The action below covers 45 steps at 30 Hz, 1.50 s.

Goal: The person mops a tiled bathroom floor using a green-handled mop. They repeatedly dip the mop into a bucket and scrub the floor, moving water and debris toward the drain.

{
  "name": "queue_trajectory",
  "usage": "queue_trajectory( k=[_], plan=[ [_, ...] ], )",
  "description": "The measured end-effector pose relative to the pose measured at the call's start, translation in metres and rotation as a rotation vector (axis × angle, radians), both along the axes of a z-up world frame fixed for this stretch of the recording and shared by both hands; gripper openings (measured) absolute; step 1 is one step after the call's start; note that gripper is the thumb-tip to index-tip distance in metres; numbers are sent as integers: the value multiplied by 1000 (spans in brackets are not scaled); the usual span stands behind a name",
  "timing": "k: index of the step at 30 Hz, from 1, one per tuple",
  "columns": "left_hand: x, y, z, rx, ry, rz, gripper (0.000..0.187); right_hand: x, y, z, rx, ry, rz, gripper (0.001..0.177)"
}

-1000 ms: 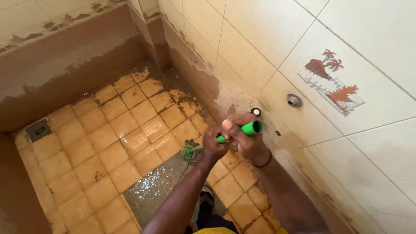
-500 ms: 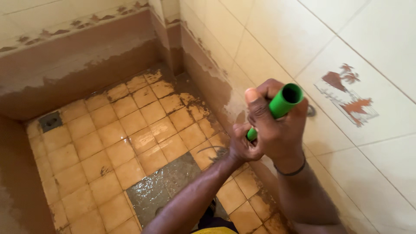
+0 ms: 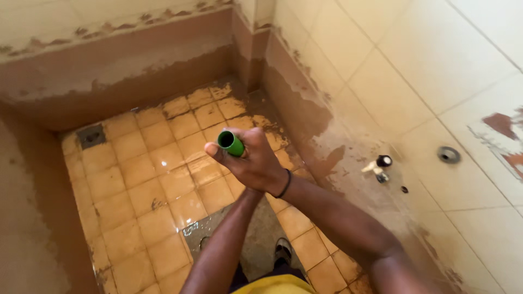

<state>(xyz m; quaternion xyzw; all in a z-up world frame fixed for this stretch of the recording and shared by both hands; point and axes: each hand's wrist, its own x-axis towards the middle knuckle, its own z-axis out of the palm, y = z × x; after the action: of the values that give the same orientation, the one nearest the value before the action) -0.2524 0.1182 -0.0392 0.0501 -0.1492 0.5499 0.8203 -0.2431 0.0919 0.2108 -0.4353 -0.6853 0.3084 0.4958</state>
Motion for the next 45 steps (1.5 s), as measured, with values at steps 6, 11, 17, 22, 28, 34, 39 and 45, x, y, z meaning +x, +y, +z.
queue_trajectory(
  k=[6,11,17,22,28,34,39,45],
  plan=[
    [-148,47,62,243,676,536,26,-101,38,-3,61,213,200,40],
    [-248,68,95,699,1454,1026,22,-145,53,-1,95,162,256,45],
    [-324,91,110,869,1901,1233,24,-185,59,12,25,436,357,38],
    [-346,72,130,372,1788,1339,27,-221,57,40,66,275,417,42],
    [-372,61,173,-85,1565,1396,33,-253,50,75,177,240,564,37],
    [-358,50,228,31,1037,1122,34,-250,65,100,342,279,705,31],
    [-337,71,215,443,1439,1162,23,-206,104,112,230,381,854,27],
    [-282,105,199,290,1944,907,25,-168,133,83,149,512,552,26]
  ],
)
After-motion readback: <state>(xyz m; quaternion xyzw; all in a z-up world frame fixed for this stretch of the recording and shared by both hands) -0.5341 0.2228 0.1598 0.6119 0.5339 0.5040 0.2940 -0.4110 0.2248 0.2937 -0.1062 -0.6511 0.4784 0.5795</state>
